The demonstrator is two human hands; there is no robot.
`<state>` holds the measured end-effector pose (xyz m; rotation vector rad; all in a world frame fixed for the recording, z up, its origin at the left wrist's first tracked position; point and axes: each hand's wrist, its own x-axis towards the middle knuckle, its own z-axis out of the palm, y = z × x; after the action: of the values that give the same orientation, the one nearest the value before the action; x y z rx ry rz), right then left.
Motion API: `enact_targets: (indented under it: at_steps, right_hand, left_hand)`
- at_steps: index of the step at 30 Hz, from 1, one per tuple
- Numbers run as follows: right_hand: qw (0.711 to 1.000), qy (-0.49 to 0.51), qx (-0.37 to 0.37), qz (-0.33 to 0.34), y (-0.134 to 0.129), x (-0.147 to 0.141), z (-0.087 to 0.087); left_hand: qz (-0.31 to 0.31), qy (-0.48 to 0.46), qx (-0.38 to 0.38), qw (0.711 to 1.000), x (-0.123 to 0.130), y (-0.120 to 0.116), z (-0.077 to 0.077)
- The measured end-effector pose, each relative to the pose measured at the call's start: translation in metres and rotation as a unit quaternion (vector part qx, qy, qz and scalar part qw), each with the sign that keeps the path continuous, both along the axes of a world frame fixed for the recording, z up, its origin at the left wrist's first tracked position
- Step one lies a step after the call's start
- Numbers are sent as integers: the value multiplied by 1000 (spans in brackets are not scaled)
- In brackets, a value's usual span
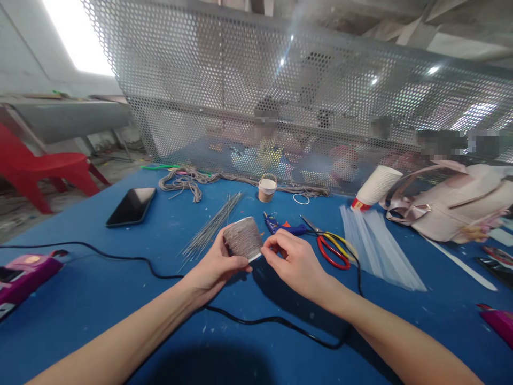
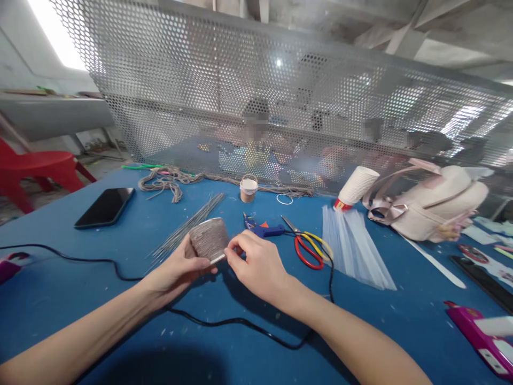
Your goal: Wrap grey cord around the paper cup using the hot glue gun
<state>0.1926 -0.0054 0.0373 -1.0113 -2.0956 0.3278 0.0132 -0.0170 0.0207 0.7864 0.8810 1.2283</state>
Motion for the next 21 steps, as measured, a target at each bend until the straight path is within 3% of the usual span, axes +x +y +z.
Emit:
enact_targets:
  at_steps: [21]
  right_hand:
    - [1000, 18, -18, 0, -1, 1, 1]
  left_hand:
    - [-63, -53, 37, 996, -8, 4, -1]
